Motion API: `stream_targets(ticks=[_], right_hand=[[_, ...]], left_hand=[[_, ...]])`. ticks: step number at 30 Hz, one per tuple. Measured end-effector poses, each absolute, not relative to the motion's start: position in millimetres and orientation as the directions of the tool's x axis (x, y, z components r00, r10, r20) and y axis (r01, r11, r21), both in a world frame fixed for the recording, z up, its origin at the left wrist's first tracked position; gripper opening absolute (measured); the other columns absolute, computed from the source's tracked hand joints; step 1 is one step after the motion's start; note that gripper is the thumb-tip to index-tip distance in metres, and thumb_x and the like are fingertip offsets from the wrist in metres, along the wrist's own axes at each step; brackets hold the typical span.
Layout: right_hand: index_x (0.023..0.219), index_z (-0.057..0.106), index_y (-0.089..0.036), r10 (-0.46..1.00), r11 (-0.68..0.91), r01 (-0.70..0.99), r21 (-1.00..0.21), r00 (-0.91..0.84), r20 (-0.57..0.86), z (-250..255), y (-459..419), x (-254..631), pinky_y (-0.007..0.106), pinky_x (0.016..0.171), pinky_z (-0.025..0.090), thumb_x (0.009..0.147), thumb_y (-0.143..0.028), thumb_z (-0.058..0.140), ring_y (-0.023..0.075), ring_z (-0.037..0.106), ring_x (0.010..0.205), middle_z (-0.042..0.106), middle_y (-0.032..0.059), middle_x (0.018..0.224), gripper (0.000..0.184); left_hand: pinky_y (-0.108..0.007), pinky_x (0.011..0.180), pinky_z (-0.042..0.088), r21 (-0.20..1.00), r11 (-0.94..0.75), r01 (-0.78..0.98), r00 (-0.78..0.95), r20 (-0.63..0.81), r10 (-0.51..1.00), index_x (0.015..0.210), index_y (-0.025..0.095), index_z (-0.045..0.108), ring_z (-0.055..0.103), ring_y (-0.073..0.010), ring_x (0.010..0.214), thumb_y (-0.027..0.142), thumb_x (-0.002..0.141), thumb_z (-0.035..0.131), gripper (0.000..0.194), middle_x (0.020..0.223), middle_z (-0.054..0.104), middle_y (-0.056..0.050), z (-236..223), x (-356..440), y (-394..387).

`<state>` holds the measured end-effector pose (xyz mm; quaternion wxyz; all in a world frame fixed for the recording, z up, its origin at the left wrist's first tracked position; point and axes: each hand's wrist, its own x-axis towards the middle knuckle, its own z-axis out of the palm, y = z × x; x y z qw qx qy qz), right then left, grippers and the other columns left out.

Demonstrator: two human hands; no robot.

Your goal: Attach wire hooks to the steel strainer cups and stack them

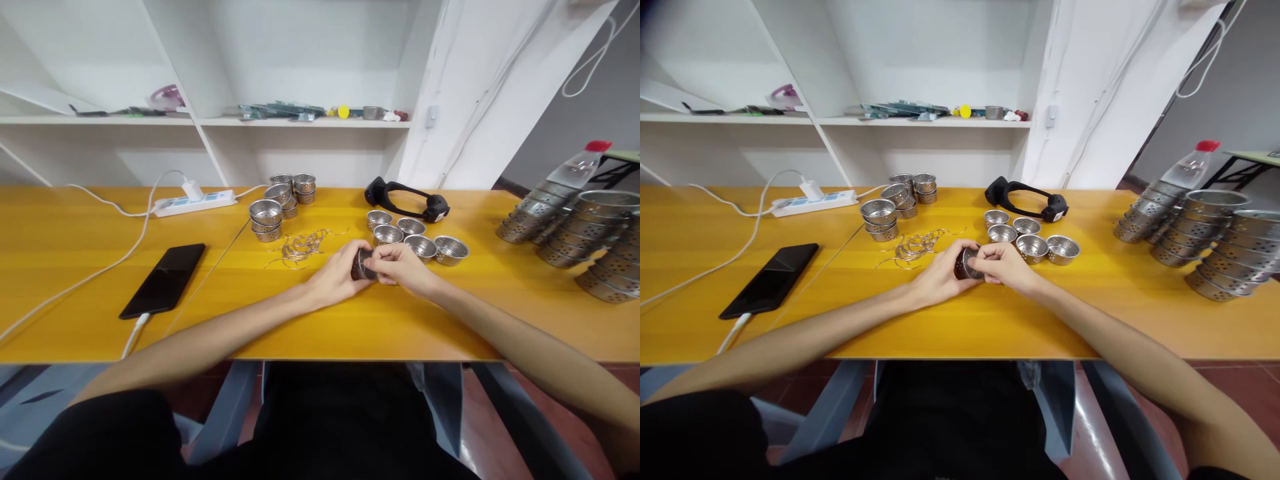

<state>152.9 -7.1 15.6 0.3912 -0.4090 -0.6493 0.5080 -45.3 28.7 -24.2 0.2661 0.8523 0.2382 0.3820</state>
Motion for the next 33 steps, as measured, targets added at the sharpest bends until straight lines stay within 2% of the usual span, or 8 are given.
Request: stream_targets(ticks=[7, 12, 21, 33], right_hand=[[0.061, 0.054, -0.019, 0.929, 0.167, 0.152, -0.974, -0.356, 0.103, 18.9, -8.1, 150.0, 0.022, 0.044, 0.021, 0.084, -0.045, 0.083, 0.0050, 0.036, 0.041, 0.049, -0.0055, 0.046, 0.045], [0.060, 0.055, -0.019, 0.932, 0.171, 0.178, -0.969, -0.348, 0.100, 19.5, -9.1, 149.3, 0.021, 0.043, 0.022, 0.082, -0.043, 0.083, 0.0047, 0.036, 0.041, 0.048, -0.0062, 0.046, 0.043], [0.062, 0.055, -0.019, 0.921, 0.191, 0.197, -0.962, -0.376, 0.106, 17.2, -8.9, 152.4, 0.020, 0.042, 0.023, 0.084, -0.040, 0.078, 0.0043, 0.036, 0.040, 0.048, -0.0067, 0.046, 0.039], [0.065, 0.056, -0.019, 0.909, 0.226, 0.239, -0.944, -0.400, 0.116, 12.9, -8.4, 154.4, 0.022, 0.043, 0.023, 0.089, -0.048, 0.075, 0.0053, 0.035, 0.041, 0.044, -0.0080, 0.047, 0.043]], left_hand=[[-0.038, 0.085, 0.055, 0.650, -0.734, 0.195, 0.604, 0.511, 0.612, 0.116, 0.025, 0.049, 0.066, -0.0216, 0.094, 0.031, 0.087, 0.076, 0.041, 0.113, 0.067, -0.005, -21.8, -44.9, 28.4], [-0.039, 0.089, 0.054, 0.619, -0.757, 0.208, 0.613, 0.521, 0.594, 0.109, 0.025, 0.047, 0.065, -0.0224, 0.098, 0.030, 0.088, 0.074, 0.035, 0.114, 0.065, -0.005, -21.0, -44.0, 28.8], [-0.038, 0.089, 0.053, 0.603, -0.775, 0.189, 0.625, 0.535, 0.569, 0.108, 0.026, 0.045, 0.064, -0.0225, 0.100, 0.030, 0.088, 0.073, 0.034, 0.120, 0.065, -0.006, -22.1, -44.1, 30.0], [-0.040, 0.091, 0.053, 0.614, -0.772, 0.164, 0.616, 0.548, 0.566, 0.100, 0.026, 0.044, 0.065, -0.0230, 0.101, 0.033, 0.088, 0.075, 0.035, 0.119, 0.066, -0.006, -22.3, -43.6, 31.5]])
